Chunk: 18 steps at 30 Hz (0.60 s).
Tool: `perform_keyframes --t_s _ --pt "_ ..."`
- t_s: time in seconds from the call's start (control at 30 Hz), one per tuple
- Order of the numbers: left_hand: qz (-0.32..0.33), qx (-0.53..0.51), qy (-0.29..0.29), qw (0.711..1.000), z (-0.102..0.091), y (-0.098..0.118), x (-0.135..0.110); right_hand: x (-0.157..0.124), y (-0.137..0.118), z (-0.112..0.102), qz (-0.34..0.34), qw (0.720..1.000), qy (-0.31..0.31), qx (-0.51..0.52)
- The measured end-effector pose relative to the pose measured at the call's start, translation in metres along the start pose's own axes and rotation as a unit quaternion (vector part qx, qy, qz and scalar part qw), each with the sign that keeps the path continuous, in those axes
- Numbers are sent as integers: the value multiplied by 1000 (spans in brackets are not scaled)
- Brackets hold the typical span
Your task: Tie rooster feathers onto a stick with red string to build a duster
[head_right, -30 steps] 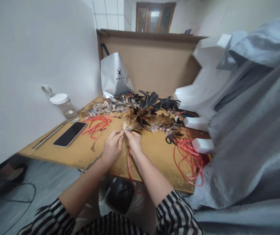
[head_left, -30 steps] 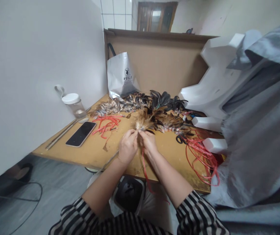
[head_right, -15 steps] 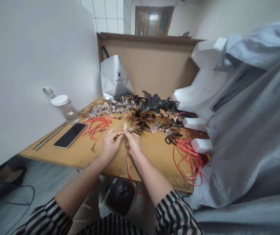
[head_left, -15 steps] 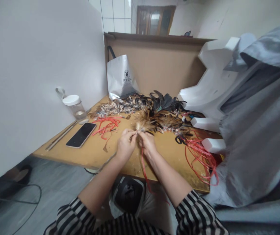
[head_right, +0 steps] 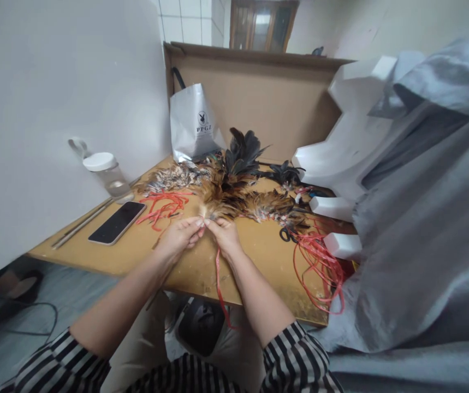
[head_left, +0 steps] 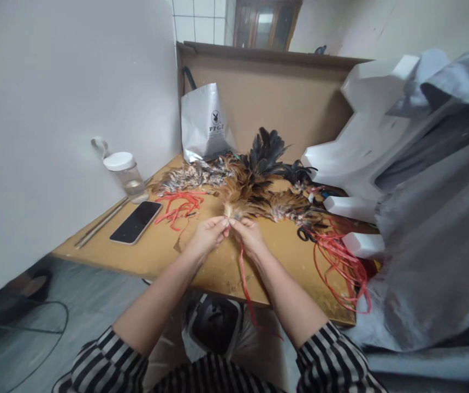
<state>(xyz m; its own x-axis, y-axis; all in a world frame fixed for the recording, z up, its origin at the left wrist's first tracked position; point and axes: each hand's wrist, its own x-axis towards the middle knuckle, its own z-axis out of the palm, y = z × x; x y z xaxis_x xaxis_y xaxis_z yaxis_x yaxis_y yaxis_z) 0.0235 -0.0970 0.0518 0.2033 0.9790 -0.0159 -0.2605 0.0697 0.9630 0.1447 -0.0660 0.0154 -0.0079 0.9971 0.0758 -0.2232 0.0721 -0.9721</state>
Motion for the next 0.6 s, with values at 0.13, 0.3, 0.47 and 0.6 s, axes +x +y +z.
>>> perform_keyframes --t_s 0.13,0.3,0.47,0.6 --pt "42 1 66 997 -1 -13 6 4 8 2 -5 1000 9 -19" --pt "123 48 82 988 -1 -23 14 -3 -2 4 -68 995 10 -70" --pt "189 210 109 953 2 -30 15 -12 -12 2 -170 966 20 -191" --pt "240 344 134 898 3 -35 15 -14 -11 0 -213 941 55 -257"
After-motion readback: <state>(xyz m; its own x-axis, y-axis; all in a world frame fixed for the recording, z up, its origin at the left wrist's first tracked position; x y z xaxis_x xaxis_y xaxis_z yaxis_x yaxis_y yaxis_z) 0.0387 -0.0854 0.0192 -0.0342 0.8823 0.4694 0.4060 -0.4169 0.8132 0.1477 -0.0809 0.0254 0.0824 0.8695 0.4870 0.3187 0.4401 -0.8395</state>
